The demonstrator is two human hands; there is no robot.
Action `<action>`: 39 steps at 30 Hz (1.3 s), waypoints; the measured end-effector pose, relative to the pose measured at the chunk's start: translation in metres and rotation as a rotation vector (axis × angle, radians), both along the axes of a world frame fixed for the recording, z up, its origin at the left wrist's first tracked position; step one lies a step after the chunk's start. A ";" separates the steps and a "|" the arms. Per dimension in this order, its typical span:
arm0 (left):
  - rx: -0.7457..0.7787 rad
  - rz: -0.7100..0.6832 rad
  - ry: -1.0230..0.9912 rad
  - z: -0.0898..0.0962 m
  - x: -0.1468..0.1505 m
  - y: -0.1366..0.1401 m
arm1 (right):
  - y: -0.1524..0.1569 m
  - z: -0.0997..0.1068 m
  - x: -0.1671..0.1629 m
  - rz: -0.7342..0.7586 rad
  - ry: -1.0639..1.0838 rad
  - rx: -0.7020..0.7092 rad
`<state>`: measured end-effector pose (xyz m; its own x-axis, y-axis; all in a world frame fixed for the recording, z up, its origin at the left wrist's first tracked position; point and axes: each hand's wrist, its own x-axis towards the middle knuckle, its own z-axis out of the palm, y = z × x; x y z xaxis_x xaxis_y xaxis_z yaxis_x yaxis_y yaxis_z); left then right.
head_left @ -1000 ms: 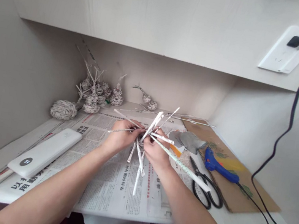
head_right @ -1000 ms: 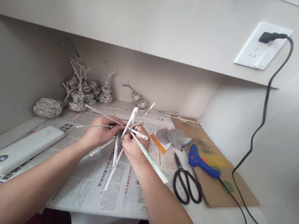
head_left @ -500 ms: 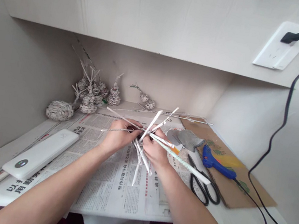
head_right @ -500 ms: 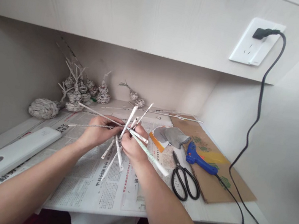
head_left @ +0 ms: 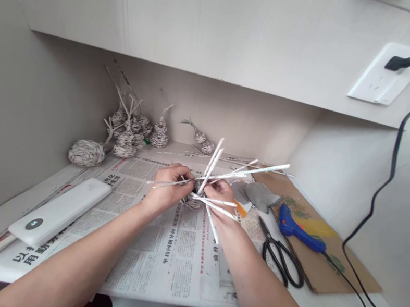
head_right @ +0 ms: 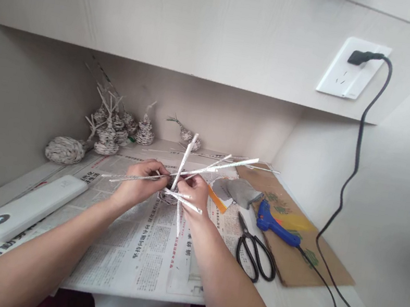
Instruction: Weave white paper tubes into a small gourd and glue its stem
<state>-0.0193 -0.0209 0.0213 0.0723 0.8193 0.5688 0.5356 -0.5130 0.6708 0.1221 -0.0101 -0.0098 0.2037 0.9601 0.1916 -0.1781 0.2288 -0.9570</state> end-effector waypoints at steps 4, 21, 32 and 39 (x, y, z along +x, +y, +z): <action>-0.026 -0.055 -0.008 -0.002 0.000 0.001 | -0.002 -0.001 0.001 -0.059 -0.093 -0.049; -0.006 -0.022 -0.049 -0.007 0.004 0.002 | -0.005 0.014 -0.005 -0.049 0.142 -0.133; 0.027 0.027 -0.035 -0.011 0.005 0.004 | -0.006 0.010 -0.002 0.087 0.181 -0.112; 0.069 0.045 -0.001 -0.012 0.007 0.003 | -0.008 0.012 0.003 0.131 0.078 -0.137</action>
